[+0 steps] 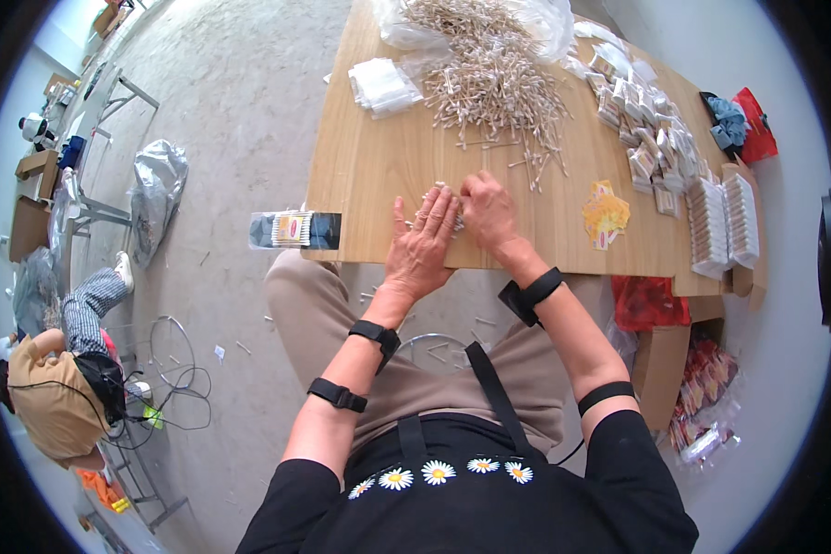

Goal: Counting and packaging small wooden-stemmed swabs into plastic bags.

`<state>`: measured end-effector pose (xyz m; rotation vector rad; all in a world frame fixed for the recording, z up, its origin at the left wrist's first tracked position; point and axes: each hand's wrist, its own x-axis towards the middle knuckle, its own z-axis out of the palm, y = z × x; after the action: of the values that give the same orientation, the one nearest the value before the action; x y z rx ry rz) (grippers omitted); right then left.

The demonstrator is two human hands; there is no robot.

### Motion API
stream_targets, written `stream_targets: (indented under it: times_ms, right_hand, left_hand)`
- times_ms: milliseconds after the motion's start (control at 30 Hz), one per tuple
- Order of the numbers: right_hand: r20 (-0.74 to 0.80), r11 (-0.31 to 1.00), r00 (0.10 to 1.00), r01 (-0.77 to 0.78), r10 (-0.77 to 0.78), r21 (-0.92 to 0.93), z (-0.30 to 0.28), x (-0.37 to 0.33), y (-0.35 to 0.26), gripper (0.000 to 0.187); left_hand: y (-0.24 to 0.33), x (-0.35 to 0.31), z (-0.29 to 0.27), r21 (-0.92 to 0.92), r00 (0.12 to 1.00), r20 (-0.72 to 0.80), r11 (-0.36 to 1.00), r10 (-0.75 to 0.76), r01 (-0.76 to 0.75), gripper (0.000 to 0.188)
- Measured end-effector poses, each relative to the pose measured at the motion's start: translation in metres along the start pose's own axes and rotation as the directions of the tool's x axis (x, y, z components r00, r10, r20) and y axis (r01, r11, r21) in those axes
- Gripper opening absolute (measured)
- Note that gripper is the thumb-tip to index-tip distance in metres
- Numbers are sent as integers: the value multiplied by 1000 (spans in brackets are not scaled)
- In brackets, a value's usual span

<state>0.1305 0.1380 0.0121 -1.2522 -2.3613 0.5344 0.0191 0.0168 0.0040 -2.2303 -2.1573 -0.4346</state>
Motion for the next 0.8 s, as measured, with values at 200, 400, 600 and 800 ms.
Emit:
stream_targets:
  times_ms: [200,400,600,800]
  right_hand:
    - [-133,991,990,-65,49,-118,-13,12,30,17]
    - [-214,888,897,-426,388,-174,-49,25,74,24]
    - [-59,971,970,-238,236,-29,-34,31,81,18]
    - [-54,980,979,-196,198,46,-43,33,60,14]
  left_hand:
    - [-1,-1,1,-20,1000,-30,1000,-6,5,103]
    - [1,0,-2,-66,1000,-26,998,-14,12,98]
    - [1,0,0,-84,998,-58,996,-12,8,95]
    - [0,-1,1,-69,999,-48,998,-19,15,94]
